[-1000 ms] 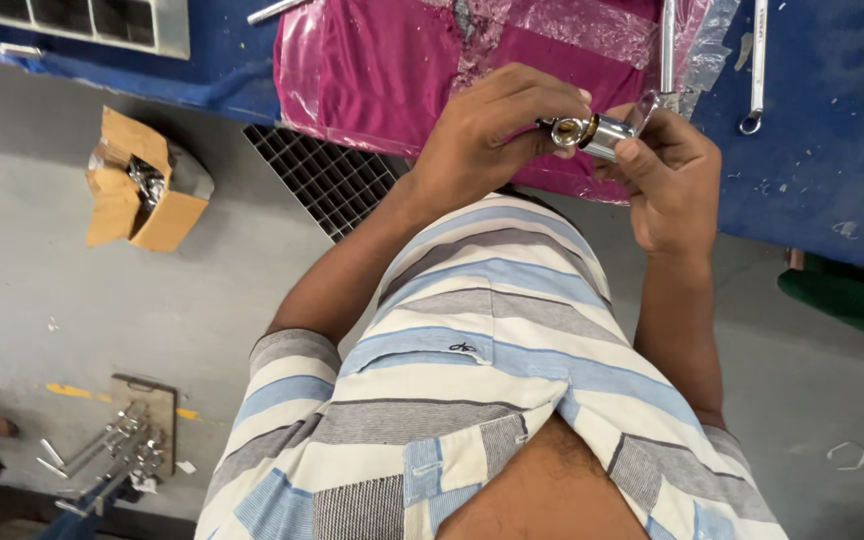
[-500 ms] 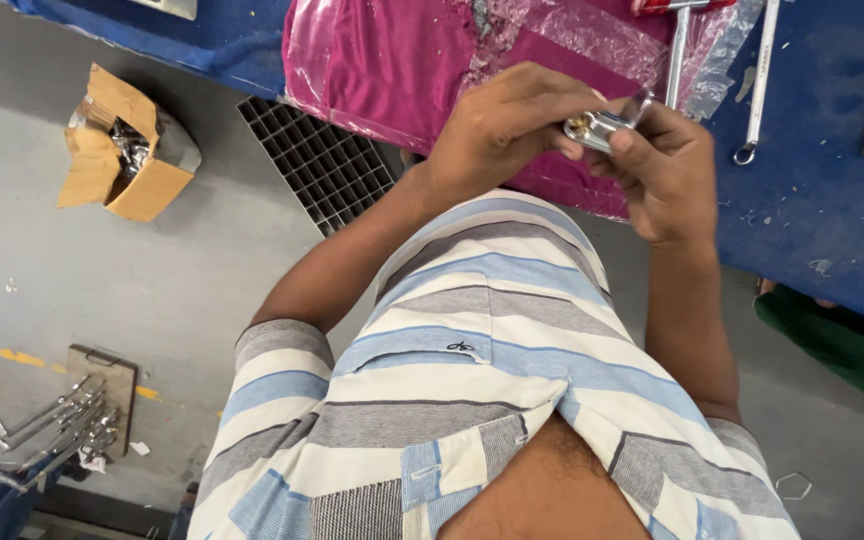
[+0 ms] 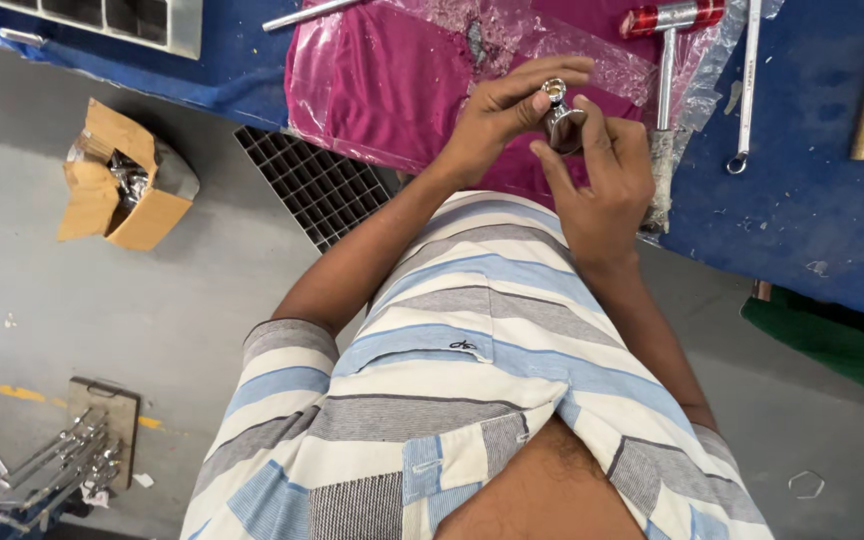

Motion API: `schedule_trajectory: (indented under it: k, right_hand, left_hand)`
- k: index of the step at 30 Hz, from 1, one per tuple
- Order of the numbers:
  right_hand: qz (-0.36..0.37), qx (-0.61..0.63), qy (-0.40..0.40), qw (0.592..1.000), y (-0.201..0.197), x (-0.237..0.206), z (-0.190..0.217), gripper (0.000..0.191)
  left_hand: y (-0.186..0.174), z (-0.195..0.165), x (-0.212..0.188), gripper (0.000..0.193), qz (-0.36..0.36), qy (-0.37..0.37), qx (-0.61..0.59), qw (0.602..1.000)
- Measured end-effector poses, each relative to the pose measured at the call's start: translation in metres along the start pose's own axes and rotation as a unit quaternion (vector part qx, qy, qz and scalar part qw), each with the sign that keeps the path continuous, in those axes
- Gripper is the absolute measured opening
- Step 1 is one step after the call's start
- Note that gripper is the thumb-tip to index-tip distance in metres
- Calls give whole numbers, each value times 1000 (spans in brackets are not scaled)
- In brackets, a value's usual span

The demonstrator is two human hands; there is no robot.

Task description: The person assembles small metal valve components by hand, inserting parts and using a rubber mallet to tap them into place. They also use a pneumatic tool to tighten the assembly and place finished units into a compartmentalized tray.

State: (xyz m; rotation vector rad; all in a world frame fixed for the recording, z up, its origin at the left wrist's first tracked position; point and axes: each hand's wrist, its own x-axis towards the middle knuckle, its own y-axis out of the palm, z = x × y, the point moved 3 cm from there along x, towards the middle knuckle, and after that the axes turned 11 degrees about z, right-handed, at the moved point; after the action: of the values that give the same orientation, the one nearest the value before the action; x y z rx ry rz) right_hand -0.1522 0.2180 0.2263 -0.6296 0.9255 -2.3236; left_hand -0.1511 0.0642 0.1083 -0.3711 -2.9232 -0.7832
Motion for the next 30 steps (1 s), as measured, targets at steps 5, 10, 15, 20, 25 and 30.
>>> schedule_trajectory:
  k: [5, 10, 15, 20, 25, 30]
  right_hand:
    - [-20, -16, 7, 1000, 15, -3, -5, 57]
    - [-8, -12, 47, 999, 21, 1, -10, 55]
    - [18, -13, 41, 999, 13, 1, 0, 49]
    - [-208, 137, -11, 968, -39, -10, 7, 32]
    - [-277, 71, -66, 956, -42, -2, -12, 21]
    - [-118, 182, 99, 971, 35, 34, -84, 26]
  left_hand:
    - [8, -18, -2, 57, 33, 8, 13, 999]
    - [7, -8, -5, 60, -10, -13, 97, 995]
    - [1, 5, -9, 54, -59, -46, 11, 997]
    - [-4, -2, -11, 49, -111, -60, 17, 992]
    - [-6, 9, -12, 53, -78, -18, 32, 996]
    - [-38, 58, -19, 44, -196, -112, -160, 961]
